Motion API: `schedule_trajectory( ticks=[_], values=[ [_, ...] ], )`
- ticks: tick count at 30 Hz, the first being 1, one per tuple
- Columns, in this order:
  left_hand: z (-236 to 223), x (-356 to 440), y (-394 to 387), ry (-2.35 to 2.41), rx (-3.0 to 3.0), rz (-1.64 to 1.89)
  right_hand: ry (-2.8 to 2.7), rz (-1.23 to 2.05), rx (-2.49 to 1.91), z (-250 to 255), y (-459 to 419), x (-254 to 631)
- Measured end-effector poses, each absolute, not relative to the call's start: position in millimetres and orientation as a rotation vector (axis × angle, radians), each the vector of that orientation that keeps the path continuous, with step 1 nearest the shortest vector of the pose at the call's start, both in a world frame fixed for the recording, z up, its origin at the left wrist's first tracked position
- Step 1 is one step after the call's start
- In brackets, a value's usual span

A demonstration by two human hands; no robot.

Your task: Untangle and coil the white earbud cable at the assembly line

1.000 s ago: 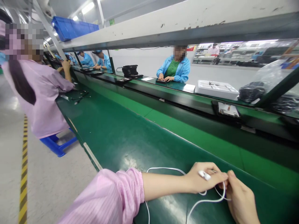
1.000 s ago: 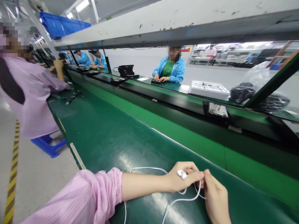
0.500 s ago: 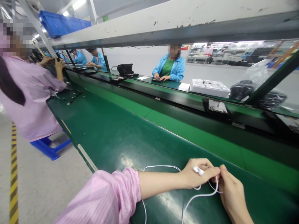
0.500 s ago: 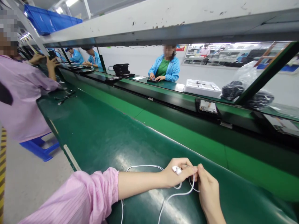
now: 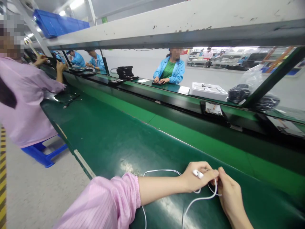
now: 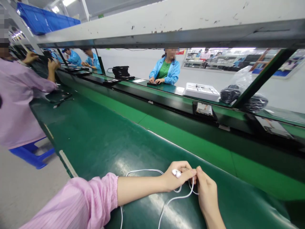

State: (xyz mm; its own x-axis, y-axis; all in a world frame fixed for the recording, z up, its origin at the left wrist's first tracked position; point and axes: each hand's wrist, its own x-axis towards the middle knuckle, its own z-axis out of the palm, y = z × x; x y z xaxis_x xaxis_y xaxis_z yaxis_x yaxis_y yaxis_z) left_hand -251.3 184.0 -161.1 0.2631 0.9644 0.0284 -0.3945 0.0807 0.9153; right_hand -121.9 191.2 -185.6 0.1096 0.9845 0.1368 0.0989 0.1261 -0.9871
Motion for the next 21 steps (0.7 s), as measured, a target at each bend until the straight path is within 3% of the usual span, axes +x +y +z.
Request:
schedule_trajectory(
  ticks=[21],
  values=[
    [-164.1,-250.1,184.3,0.722,1.015,1.179,-1.24,0.984,-1.246,-180.6,190.1,-124.2]
  ],
)
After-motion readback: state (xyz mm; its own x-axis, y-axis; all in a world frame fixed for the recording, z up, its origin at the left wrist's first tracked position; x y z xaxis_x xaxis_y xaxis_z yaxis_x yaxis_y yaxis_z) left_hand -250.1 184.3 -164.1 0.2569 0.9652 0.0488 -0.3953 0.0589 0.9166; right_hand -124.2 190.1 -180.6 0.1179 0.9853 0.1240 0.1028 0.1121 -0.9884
